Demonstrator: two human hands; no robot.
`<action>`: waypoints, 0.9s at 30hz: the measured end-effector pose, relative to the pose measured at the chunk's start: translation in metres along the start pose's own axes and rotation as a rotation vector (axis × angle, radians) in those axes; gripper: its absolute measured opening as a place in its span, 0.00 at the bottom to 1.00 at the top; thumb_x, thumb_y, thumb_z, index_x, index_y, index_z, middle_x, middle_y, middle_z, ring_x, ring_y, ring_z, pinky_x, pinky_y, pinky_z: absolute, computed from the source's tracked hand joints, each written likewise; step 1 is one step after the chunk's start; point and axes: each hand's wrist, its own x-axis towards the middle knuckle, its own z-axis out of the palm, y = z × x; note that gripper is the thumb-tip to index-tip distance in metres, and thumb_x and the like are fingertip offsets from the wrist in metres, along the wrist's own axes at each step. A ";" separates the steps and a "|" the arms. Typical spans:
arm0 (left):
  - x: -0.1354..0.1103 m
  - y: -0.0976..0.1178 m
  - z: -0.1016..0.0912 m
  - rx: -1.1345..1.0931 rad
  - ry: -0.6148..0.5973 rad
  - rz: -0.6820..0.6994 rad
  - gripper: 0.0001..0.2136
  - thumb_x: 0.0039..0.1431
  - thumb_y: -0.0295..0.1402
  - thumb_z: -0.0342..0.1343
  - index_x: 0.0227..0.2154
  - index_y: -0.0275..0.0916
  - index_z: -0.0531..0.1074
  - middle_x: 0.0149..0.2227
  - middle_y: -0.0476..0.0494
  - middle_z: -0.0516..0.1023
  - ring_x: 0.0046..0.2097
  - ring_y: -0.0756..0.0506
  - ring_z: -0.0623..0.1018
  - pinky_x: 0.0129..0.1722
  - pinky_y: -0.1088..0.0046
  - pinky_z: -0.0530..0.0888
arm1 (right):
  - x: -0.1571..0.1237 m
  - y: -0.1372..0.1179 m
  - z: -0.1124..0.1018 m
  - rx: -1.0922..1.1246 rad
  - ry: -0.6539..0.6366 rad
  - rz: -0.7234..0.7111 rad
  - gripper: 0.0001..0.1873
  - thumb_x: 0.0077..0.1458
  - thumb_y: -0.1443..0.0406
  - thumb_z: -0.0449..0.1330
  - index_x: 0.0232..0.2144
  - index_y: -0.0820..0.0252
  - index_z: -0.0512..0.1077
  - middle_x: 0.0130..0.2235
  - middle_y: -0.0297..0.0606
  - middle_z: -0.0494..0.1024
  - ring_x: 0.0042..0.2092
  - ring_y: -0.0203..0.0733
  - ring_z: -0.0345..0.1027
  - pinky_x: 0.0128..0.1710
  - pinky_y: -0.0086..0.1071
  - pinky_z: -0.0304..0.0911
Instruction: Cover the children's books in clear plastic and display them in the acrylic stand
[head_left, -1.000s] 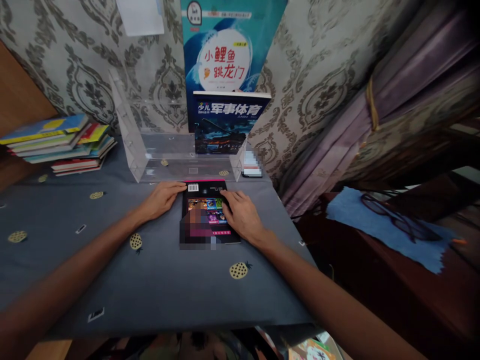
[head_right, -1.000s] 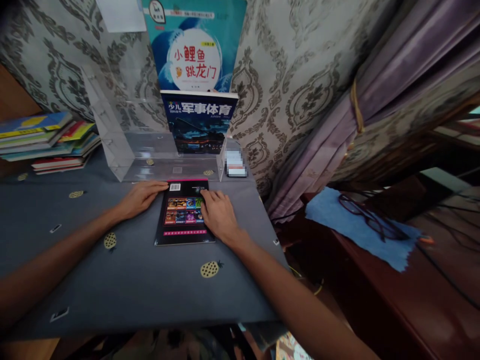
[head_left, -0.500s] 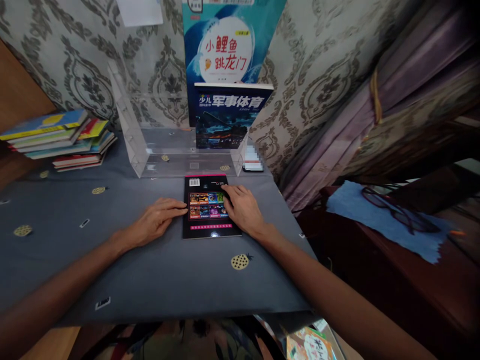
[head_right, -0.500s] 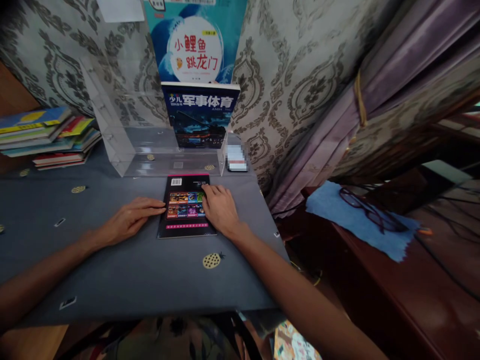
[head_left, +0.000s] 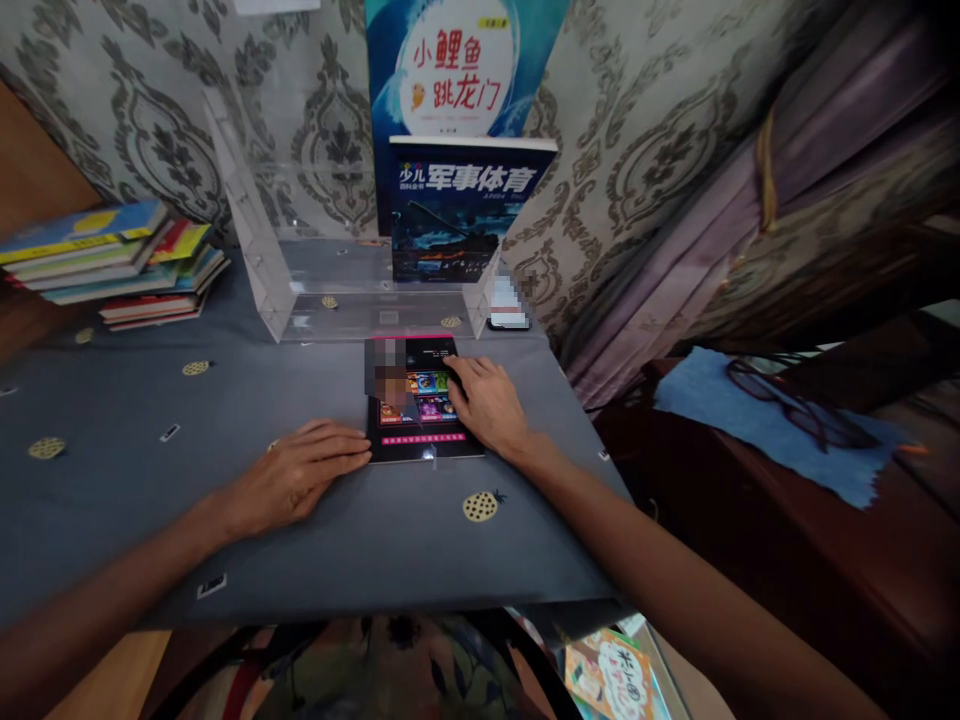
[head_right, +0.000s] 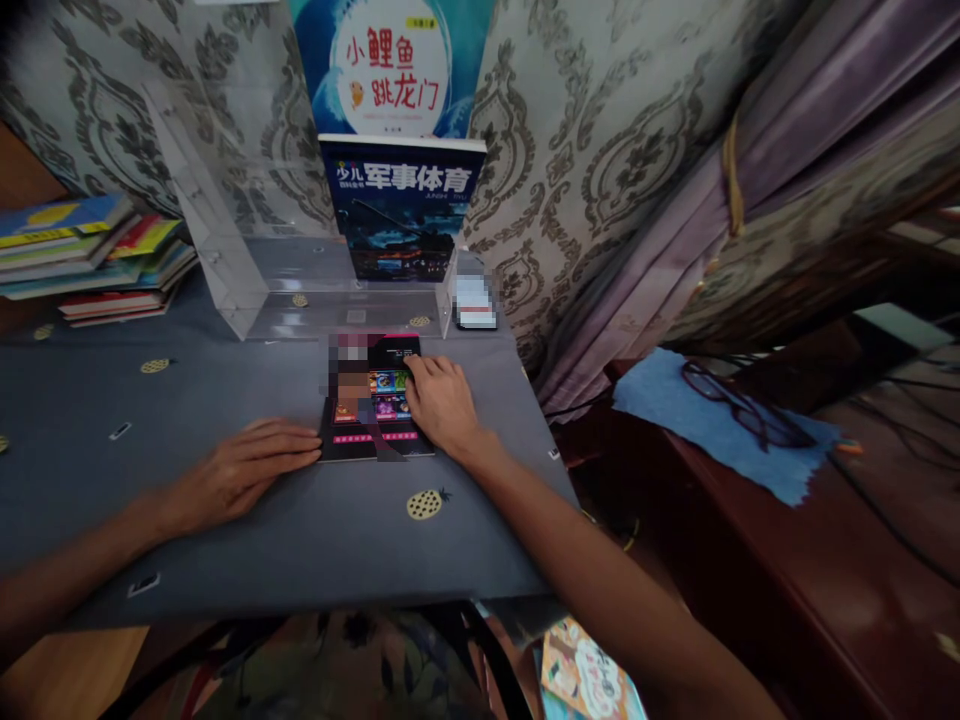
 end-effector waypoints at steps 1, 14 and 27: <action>0.001 0.000 0.000 0.010 -0.006 0.008 0.22 0.68 0.23 0.46 0.61 0.45 0.67 0.54 0.42 0.79 0.57 0.43 0.77 0.57 0.56 0.75 | 0.000 0.000 0.000 -0.009 -0.001 -0.005 0.18 0.64 0.68 0.50 0.53 0.63 0.71 0.50 0.51 0.79 0.50 0.56 0.69 0.48 0.46 0.62; 0.046 0.013 0.008 0.067 -0.169 0.126 0.20 0.66 0.20 0.45 0.57 0.39 0.69 0.53 0.40 0.79 0.56 0.43 0.76 0.57 0.57 0.73 | 0.001 0.003 0.001 0.029 0.003 -0.023 0.19 0.64 0.69 0.50 0.54 0.64 0.71 0.51 0.48 0.79 0.51 0.53 0.68 0.52 0.45 0.63; 0.109 0.031 0.047 0.130 -0.286 0.181 0.19 0.61 0.21 0.50 0.54 0.34 0.71 0.53 0.39 0.78 0.56 0.41 0.74 0.56 0.60 0.69 | 0.004 0.015 0.005 0.263 0.054 0.050 0.19 0.65 0.69 0.48 0.54 0.63 0.72 0.50 0.45 0.80 0.49 0.48 0.71 0.54 0.43 0.65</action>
